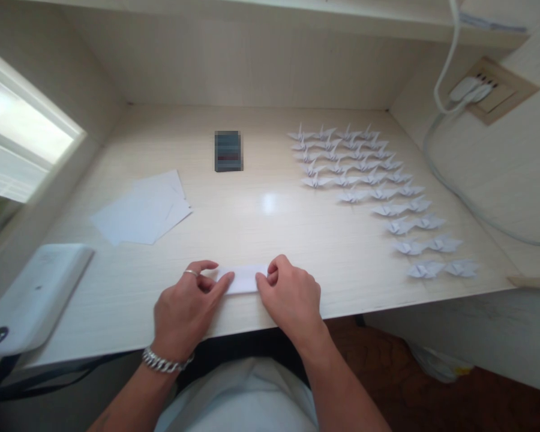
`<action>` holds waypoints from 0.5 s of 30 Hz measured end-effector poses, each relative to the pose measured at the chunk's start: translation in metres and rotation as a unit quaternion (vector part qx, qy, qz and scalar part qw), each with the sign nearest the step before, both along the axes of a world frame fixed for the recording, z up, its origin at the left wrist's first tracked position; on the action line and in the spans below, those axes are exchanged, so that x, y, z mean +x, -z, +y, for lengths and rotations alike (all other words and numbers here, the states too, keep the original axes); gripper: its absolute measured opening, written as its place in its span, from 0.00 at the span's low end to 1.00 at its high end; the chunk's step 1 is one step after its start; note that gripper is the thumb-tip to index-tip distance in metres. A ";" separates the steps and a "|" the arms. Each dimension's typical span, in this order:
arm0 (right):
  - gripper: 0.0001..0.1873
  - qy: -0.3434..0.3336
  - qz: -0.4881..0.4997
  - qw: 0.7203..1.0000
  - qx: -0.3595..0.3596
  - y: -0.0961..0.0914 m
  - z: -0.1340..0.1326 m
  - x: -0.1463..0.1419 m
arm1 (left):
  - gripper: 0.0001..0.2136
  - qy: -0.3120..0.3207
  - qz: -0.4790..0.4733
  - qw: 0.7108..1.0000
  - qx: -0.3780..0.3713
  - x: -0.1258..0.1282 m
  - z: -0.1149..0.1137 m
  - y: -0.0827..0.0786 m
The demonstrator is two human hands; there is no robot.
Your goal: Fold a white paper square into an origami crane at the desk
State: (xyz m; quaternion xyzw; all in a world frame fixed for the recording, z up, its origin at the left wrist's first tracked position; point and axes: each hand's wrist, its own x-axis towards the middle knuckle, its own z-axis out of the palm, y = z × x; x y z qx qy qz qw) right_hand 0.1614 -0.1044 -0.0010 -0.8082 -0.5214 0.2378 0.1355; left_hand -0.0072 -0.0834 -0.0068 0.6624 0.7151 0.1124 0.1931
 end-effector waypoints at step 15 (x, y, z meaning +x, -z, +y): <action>0.08 -0.008 -0.005 1.000 -0.002 -0.004 -0.001 0.001 | 0.14 -0.007 -0.001 1.000 -0.005 0.001 0.000 -0.004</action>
